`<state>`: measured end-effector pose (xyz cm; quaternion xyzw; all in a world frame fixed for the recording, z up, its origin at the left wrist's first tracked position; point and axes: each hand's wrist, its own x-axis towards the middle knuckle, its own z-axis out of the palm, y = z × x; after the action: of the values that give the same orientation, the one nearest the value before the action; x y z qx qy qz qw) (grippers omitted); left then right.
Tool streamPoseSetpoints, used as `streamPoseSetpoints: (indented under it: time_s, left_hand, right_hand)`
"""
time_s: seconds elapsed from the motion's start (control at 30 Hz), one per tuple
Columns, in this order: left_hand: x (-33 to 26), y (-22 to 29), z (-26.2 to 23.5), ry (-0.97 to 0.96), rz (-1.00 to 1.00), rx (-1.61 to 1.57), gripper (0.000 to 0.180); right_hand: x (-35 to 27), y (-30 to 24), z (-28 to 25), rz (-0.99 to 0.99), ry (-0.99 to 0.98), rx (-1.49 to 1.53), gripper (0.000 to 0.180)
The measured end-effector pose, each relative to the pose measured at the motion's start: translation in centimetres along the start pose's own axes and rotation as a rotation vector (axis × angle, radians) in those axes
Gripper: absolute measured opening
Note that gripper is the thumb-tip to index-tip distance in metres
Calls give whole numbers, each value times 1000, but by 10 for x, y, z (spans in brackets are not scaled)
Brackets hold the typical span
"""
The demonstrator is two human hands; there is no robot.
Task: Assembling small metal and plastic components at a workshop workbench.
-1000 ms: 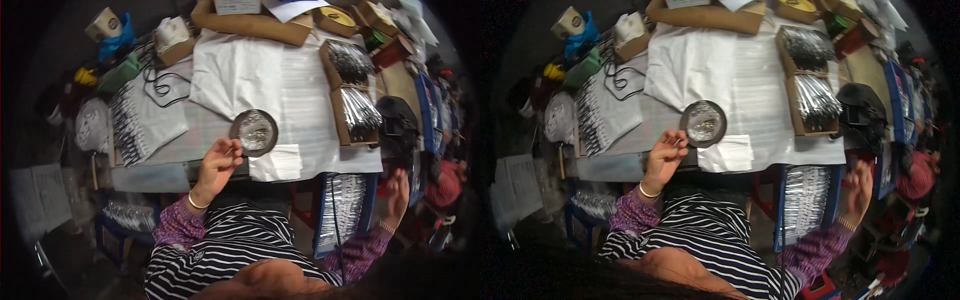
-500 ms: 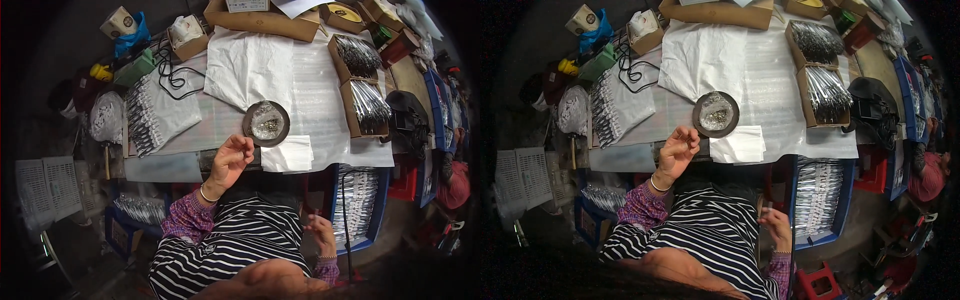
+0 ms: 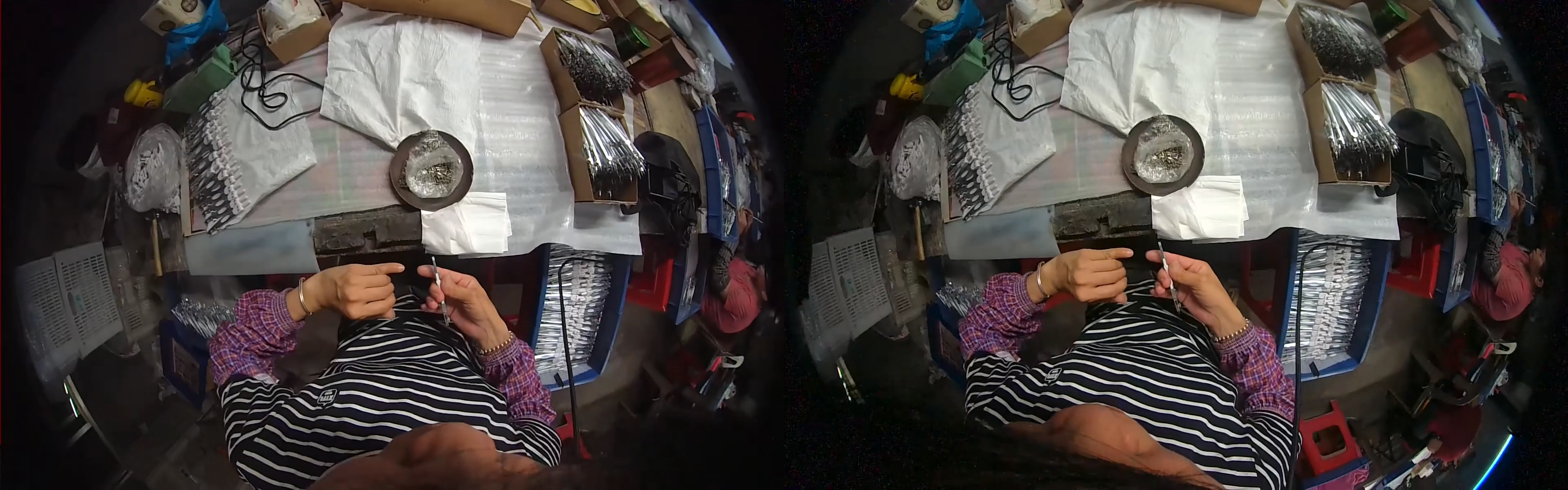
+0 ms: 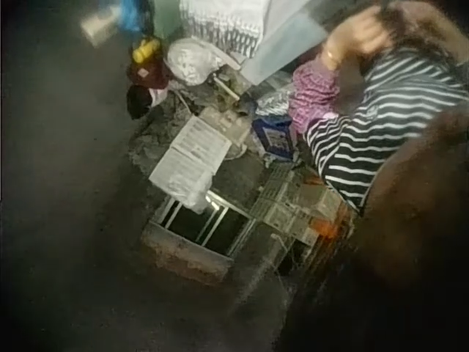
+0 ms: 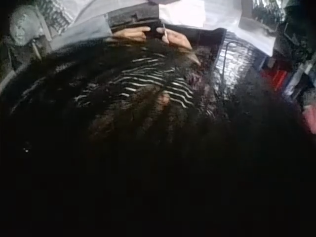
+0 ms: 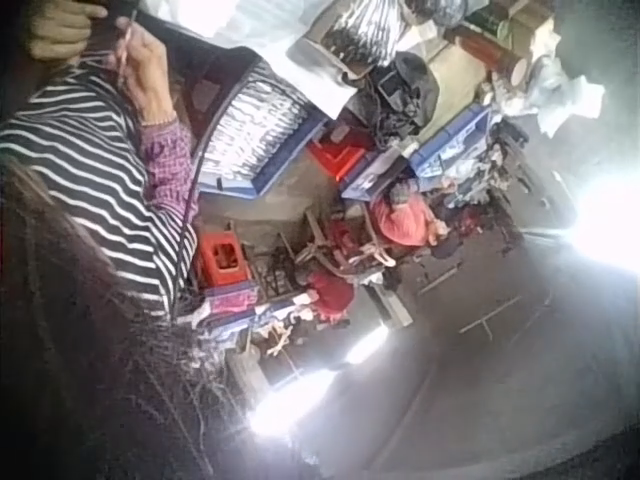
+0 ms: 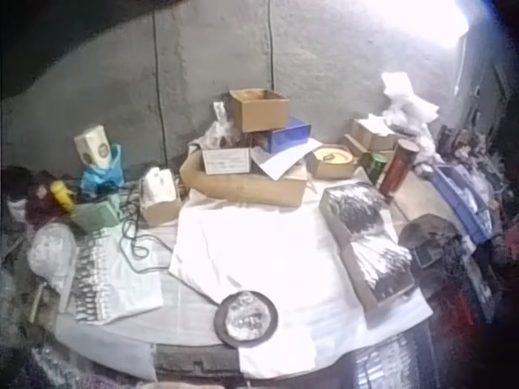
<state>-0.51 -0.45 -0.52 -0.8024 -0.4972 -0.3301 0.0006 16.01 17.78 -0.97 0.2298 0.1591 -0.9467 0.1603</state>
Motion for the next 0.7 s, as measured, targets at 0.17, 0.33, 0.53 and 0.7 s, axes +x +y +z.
streamPoseSetpoints:
  time_s: [0.17, 0.33, 0.53, 0.7]
  left_hand:
    - [-3, -3, 4, 22, 49, -23, 22]
    - [-3, -3, 6, 40, 80, -34, 23]
    - [-5, -1, 5, 3, 74, -55, 24]
    - [-3, -2, 9, 61, 76, -37, 22]
  right_hand:
    - [2, 5, -2, 25, -67, 51, 49]
    - [4, 5, 4, 45, -110, 82, 56]
    - [5, 8, 5, 44, -89, 93, 55]
    - [5, 7, 5, 49, -90, 79, 54]
